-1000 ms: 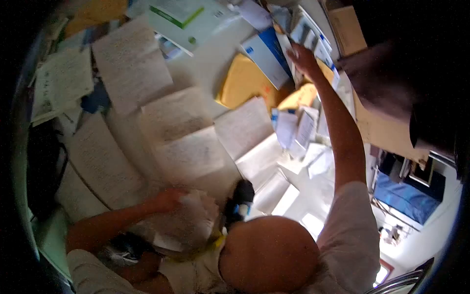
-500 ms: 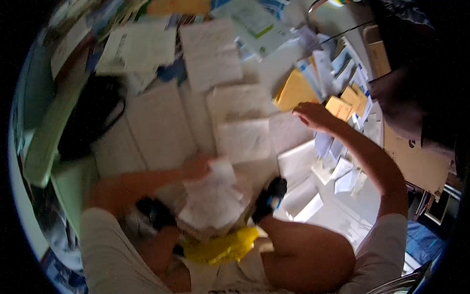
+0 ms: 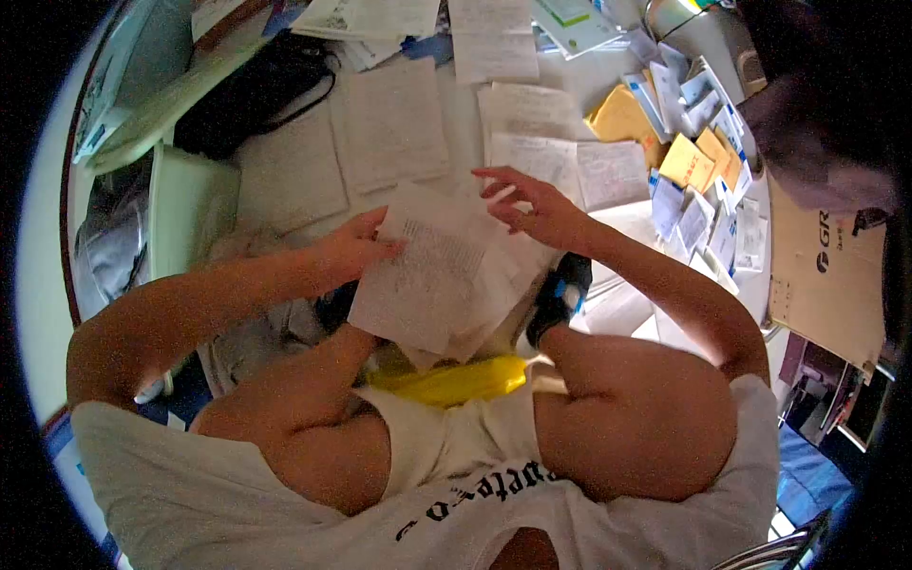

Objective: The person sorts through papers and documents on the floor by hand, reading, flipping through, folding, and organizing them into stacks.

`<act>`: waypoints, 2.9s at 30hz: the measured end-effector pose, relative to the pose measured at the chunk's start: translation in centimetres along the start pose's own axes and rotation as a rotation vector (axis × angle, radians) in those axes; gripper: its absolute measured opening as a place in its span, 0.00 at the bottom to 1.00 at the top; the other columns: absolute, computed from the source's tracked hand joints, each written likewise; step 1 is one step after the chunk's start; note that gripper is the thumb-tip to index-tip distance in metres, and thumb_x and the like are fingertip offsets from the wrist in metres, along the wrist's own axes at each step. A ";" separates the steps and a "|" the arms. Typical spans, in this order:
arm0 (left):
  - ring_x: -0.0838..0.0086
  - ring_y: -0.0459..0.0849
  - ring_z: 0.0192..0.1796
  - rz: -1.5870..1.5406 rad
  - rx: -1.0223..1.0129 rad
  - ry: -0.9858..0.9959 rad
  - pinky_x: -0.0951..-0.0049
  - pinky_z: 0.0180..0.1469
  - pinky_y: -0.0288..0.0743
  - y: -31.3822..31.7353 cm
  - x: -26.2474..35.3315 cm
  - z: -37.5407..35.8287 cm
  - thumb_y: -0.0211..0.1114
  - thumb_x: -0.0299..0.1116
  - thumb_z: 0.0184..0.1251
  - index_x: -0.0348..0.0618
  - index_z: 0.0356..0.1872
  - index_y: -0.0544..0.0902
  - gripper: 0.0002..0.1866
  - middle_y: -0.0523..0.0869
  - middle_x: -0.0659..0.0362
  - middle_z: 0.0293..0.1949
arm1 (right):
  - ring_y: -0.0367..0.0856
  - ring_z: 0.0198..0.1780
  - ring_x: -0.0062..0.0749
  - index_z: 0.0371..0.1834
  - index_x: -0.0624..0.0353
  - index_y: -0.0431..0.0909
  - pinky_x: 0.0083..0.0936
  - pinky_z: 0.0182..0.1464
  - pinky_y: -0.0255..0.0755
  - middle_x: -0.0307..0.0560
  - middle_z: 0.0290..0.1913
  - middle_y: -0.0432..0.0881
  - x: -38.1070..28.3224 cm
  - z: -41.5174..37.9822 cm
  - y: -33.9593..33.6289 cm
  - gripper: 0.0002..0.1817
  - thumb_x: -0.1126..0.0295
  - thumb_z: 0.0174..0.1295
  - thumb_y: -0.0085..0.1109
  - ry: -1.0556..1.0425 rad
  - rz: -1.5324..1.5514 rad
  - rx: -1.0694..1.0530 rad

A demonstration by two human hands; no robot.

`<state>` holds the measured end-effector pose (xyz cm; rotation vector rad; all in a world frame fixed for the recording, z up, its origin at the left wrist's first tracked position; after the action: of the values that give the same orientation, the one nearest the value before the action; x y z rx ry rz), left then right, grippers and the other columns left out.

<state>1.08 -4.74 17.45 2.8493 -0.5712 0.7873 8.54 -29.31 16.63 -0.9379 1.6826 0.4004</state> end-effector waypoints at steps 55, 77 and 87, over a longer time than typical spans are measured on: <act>0.79 0.81 0.38 -0.411 0.487 0.295 0.75 0.40 0.76 -3.4 -4.1 4.8 0.59 0.34 0.74 0.41 0.51 0.74 0.12 0.86 0.60 0.38 | 0.77 0.36 0.24 0.52 0.59 0.73 0.20 0.37 0.74 0.46 0.39 0.83 8.2 -0.8 -2.8 0.14 0.70 0.65 0.62 0.285 0.394 0.738; 0.75 0.84 0.41 -0.435 0.217 0.184 0.72 0.47 0.79 -2.0 -6.7 8.3 0.64 0.34 0.71 0.42 0.49 0.76 0.11 0.86 0.57 0.40 | 0.83 0.44 0.27 0.56 0.64 0.77 0.25 0.48 0.77 0.46 0.45 0.85 12.0 -1.7 -2.2 0.20 0.64 0.64 0.64 0.352 0.410 0.432; 0.63 0.84 0.53 -0.382 0.105 -0.111 0.58 0.56 0.79 1.5 -14.3 11.3 0.63 0.35 0.71 0.41 0.67 0.67 0.27 0.81 0.52 0.57 | 0.81 0.46 0.31 0.60 0.63 0.74 0.29 0.49 0.76 0.48 0.47 0.84 22.3 -4.4 3.1 0.26 0.60 0.63 0.65 0.471 -0.126 0.163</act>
<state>-5.59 -3.97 0.43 2.9714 0.0115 0.6104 1.69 -38.77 -3.10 -1.0642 2.0288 -0.0518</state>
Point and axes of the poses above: each hand's wrist, its own z-axis towards the middle knuckle, its own y-axis out of the palm, x = y × z, the point moved 5 cm from there along z, towards the middle knuckle
